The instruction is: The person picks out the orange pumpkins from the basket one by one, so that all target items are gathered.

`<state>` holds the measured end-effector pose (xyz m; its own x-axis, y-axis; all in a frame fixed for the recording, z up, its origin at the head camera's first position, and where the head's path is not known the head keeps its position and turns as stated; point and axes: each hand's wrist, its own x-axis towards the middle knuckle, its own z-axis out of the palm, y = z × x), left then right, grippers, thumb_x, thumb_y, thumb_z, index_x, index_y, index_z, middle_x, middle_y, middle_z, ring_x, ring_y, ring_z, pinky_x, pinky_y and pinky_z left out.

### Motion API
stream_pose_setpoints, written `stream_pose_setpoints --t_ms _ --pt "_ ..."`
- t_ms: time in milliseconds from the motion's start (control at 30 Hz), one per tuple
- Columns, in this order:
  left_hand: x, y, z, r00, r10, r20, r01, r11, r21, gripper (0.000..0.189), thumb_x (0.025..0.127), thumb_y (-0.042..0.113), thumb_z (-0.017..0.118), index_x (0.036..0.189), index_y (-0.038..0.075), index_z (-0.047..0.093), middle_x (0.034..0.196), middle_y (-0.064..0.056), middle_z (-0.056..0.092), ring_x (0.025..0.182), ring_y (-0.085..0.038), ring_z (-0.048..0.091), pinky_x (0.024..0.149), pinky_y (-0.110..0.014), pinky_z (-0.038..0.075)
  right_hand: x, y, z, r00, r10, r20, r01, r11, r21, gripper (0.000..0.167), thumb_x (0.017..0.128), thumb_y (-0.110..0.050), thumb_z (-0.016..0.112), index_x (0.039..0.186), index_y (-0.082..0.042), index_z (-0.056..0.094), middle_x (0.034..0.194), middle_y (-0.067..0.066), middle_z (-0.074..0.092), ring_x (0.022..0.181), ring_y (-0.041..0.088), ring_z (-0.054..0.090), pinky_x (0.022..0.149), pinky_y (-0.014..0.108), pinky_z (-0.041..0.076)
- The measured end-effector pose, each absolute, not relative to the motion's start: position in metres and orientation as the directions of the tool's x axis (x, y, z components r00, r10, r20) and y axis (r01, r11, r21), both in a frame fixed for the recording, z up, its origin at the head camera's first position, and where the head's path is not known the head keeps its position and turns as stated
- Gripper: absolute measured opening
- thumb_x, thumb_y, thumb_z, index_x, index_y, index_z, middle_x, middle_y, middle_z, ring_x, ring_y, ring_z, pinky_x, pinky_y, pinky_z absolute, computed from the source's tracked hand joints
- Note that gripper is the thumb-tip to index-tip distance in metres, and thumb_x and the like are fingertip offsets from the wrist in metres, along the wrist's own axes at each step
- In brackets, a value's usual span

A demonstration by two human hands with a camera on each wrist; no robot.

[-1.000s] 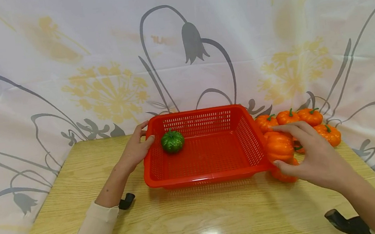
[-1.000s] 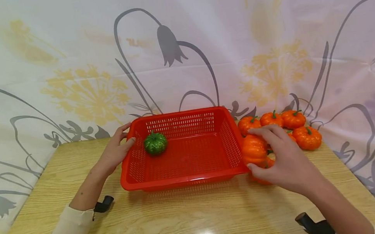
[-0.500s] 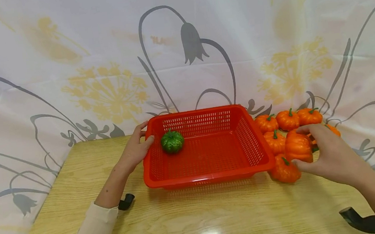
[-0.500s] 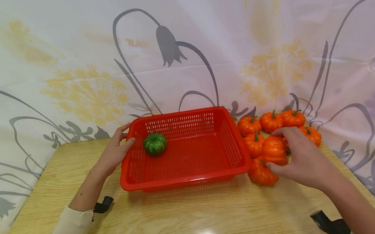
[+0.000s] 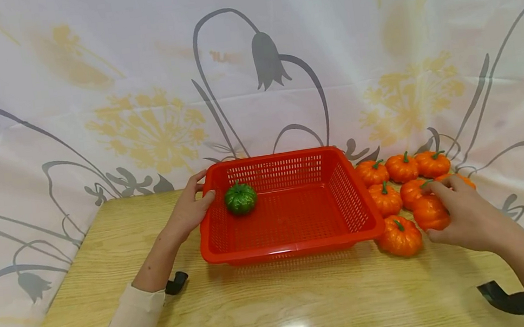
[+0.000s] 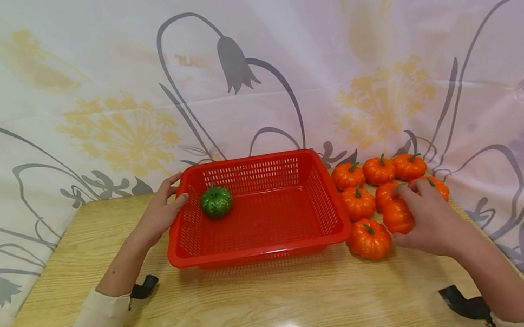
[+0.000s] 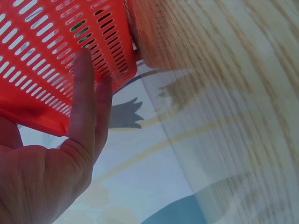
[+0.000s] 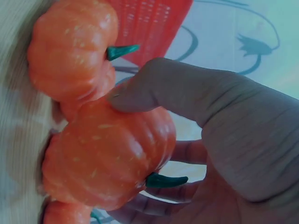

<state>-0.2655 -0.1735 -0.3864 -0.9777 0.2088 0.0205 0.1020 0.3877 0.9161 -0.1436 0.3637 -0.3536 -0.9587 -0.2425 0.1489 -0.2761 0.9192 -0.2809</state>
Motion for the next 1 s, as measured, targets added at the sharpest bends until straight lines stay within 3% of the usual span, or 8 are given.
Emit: stream_pose_setpoints --t_ms 267,467,667,1000 --pt "-0.266 -0.174 -0.387 -0.98 0.2 0.01 0.089 0.39 0.917 0.066 0.112 0.02 0.05 0.171 0.016 0.019 0.149 -0.026 0.046 0.116 -0.044 0.069 0.084 -0.045 0.066 -0.149 0.374 -0.366 -0.943 -0.274 0.186 -0.307 0.935 -0.179 0.067 0.064 -0.024 0.097 0.114 0.002 0.061 0.104 0.028 0.05 0.085 0.041 0.055 0.074 0.055 0.051" --pt "-0.267 -0.174 -0.388 -0.98 0.197 0.004 0.082 0.391 0.916 0.066 0.112 0.021 0.05 0.171 0.017 0.02 0.15 -0.024 0.046 0.117 -0.043 0.068 0.085 -0.046 0.065 -0.153 0.379 -0.372 -0.953 -0.279 0.118 -0.295 0.943 -0.152 0.069 0.058 -0.02 0.094 0.11 0.004 0.056 0.101 0.028 0.051 0.084 0.045 0.057 0.074 0.06 0.051" --pt "-0.267 -0.175 -0.387 -0.979 0.201 0.012 0.092 0.393 0.915 0.066 0.113 0.021 0.05 0.171 0.017 0.02 0.148 -0.025 0.047 0.115 -0.044 0.069 0.084 -0.046 0.066 -0.156 0.38 -0.38 -0.949 -0.299 0.103 -0.31 0.942 -0.127 0.07 0.052 -0.018 0.092 0.103 0.004 0.05 0.094 0.023 0.048 0.079 0.039 0.054 0.071 0.054 0.047" --pt "-0.267 -0.174 -0.386 -0.98 0.201 0.004 0.085 0.397 0.914 0.066 0.112 0.021 0.05 0.171 0.017 0.019 0.15 -0.025 0.046 0.115 -0.044 0.069 0.083 -0.046 0.066 -0.155 0.378 -0.377 -0.962 -0.267 0.059 -0.273 0.952 -0.137 0.072 0.059 -0.019 0.094 0.113 0.006 0.053 0.102 0.032 0.047 0.085 0.048 0.054 0.075 0.062 0.05"
